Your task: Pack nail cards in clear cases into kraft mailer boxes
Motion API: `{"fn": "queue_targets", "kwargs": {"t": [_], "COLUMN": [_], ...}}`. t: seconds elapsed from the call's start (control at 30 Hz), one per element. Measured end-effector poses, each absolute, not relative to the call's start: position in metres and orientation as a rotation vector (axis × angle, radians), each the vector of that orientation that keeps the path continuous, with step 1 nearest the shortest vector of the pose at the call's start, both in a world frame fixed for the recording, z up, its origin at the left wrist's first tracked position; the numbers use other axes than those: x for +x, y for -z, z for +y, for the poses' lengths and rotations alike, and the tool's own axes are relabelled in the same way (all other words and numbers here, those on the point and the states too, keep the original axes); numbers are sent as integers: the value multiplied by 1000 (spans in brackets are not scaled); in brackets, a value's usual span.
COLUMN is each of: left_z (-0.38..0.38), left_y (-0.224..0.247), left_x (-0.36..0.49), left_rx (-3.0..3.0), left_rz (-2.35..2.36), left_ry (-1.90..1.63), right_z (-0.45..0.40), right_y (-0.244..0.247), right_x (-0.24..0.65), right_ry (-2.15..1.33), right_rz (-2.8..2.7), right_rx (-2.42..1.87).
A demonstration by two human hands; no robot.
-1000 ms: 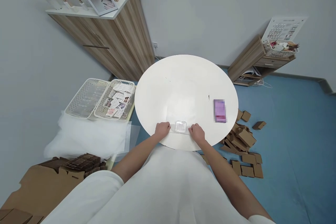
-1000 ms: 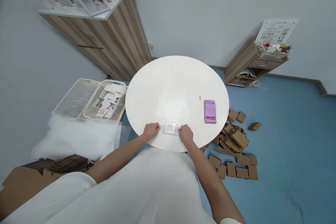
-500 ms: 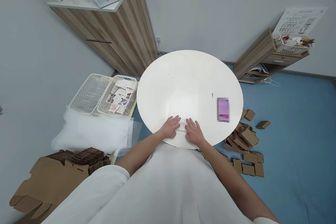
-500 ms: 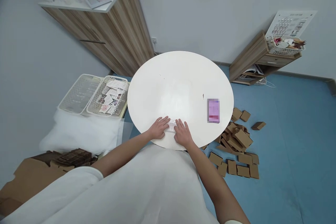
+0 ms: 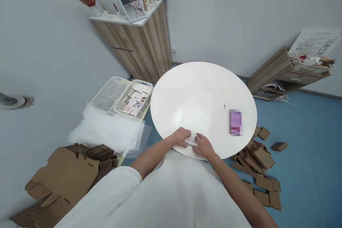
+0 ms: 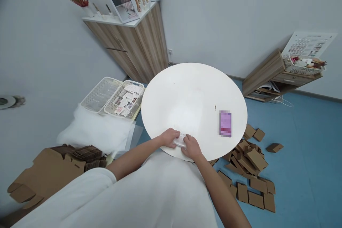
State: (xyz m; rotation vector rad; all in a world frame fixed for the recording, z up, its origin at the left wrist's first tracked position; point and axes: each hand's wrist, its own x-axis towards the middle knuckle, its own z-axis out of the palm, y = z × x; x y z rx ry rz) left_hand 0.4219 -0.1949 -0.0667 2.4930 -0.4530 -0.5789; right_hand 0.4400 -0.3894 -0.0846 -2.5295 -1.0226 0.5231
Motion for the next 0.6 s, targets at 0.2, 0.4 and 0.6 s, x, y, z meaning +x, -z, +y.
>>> {"fn": "queue_targets", "kwargs": {"t": [0.2,0.4,0.6], "left_z": [-196,-187,-177], "left_y": [64,58,59], "left_x": [417,429,437], "left_rx": [2464,2407,2341], "left_rz": [-383,-351,-190], "left_ry": [643,530,532], "right_z": [-401,-399,-391], "right_y": [71,65,70], "right_x": [439,457,473], "right_ry": [-676,-603,-717], "right_rz": [-895,-710,-441], "right_rx": [-2371,-2318,-2288]}}
